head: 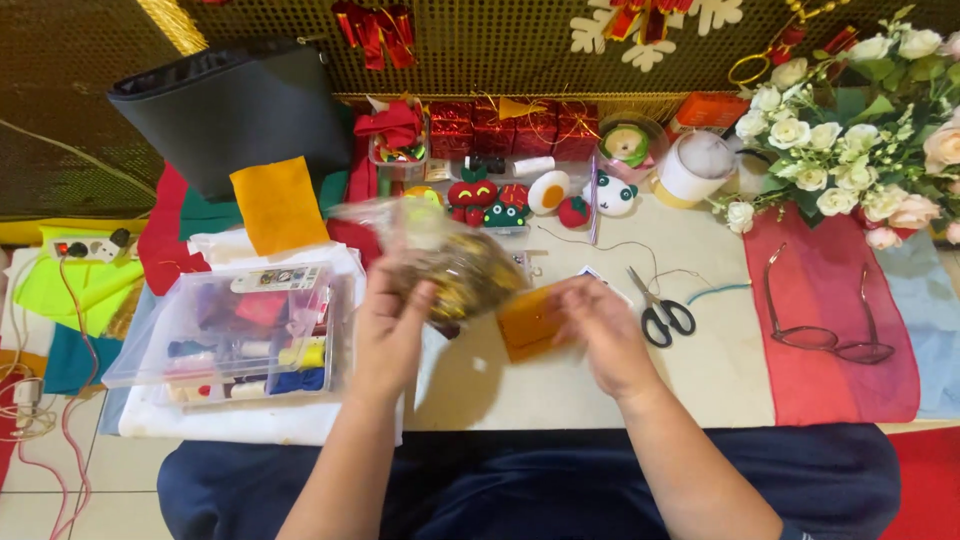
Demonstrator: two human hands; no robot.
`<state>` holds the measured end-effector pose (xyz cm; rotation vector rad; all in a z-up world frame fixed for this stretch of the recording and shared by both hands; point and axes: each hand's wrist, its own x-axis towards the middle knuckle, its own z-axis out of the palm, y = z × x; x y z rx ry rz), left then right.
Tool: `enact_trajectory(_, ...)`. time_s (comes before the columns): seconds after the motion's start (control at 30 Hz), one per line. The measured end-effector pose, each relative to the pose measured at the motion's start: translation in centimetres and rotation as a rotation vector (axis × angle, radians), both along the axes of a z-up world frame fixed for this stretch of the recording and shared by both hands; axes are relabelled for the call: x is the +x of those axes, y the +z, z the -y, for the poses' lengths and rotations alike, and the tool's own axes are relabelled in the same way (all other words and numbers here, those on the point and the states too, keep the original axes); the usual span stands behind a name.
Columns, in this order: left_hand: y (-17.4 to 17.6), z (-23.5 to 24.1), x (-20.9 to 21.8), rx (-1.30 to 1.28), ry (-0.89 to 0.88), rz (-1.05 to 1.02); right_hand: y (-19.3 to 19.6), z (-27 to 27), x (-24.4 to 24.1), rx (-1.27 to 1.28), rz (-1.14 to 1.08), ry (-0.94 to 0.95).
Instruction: Decorating a small yellow felt pouch by sewing gold star sequins onto the surface using a needle and thread.
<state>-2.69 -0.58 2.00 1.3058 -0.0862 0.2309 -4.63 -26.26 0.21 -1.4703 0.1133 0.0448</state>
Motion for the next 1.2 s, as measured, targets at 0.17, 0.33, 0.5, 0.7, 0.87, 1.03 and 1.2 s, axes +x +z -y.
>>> enact_trajectory(0.17,0.6,3.6,-2.3,0.029,-0.362,0.008,-0.2,-2.4,-2.5,0.969,-0.58,0.49)
enact_trajectory(0.33,3.7,4.9,-4.7,0.34,-0.097,0.345,-4.9,-0.5,-3.5,1.299,-0.516,0.552)
enact_trajectory(0.5,3.4,6.0,-5.8,0.723,0.214,0.497,-4.4,0.3,-5.3,0.898,-0.535,0.17)
enact_trajectory(0.7,4.5,6.6,-6.4,0.987,0.351,0.548,-3.6,0.3,-5.9,0.786,-0.408,0.177)
enact_trajectory(0.87,4.5,6.5,-7.1,0.781,0.151,0.673,-0.3,-1.0,-5.0,0.792,-0.163,0.147)
enact_trajectory(1.03,3.6,7.1,-7.2,0.923,0.109,0.6,-0.6,-0.6,-5.1,0.732,-0.198,0.011)
enact_trajectory(1.2,3.9,7.8,-7.3,1.266,0.261,0.554,-2.1,1.0,-4.5,0.846,-0.125,-0.07)
